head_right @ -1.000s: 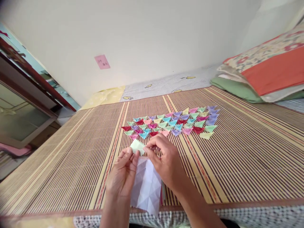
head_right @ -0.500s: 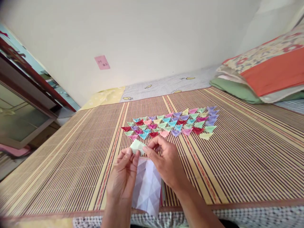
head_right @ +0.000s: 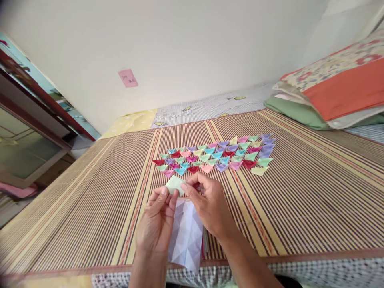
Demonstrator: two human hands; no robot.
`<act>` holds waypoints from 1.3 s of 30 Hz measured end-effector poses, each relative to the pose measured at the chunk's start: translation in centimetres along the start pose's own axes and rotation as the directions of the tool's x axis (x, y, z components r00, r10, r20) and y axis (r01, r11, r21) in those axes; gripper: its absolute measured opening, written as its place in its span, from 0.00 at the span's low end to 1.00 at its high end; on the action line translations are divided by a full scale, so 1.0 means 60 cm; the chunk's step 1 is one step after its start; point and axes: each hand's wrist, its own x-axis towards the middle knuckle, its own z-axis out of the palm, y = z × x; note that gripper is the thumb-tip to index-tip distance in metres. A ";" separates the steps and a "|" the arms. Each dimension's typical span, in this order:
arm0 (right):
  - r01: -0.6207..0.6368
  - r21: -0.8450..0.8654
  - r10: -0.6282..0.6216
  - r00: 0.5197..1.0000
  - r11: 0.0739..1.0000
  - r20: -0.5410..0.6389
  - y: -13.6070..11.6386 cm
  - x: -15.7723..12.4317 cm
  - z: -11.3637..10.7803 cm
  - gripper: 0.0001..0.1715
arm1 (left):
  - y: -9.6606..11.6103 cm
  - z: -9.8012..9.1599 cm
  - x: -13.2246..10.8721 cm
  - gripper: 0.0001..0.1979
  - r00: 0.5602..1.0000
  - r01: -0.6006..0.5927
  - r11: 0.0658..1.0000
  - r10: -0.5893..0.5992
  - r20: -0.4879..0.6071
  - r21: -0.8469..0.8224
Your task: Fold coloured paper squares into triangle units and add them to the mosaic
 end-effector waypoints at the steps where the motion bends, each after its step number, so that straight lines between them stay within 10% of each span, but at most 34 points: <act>1: -0.010 0.012 0.010 1.000 1.000 -0.010 0.001 0.000 0.000 0.14 | -0.001 0.001 0.000 0.09 1.000 -0.006 1.000 0.006 -0.003 -0.003; 18: 0.055 0.091 -0.047 0.995 0.994 -0.092 0.000 -0.006 0.007 0.10 | -0.013 -0.005 -0.005 0.17 0.991 -0.114 0.956 0.090 0.100 0.269; 32: 0.345 -0.345 -0.404 0.907 0.873 -0.115 -0.012 -0.017 0.018 0.03 | -0.014 -0.002 -0.016 0.13 0.985 -0.146 0.928 0.102 0.142 0.343; 39: 0.003 0.055 -0.007 0.997 0.998 0.073 -0.018 -0.006 0.005 0.09 | -0.012 -0.010 -0.018 0.12 0.969 -0.230 0.888 0.171 0.179 0.398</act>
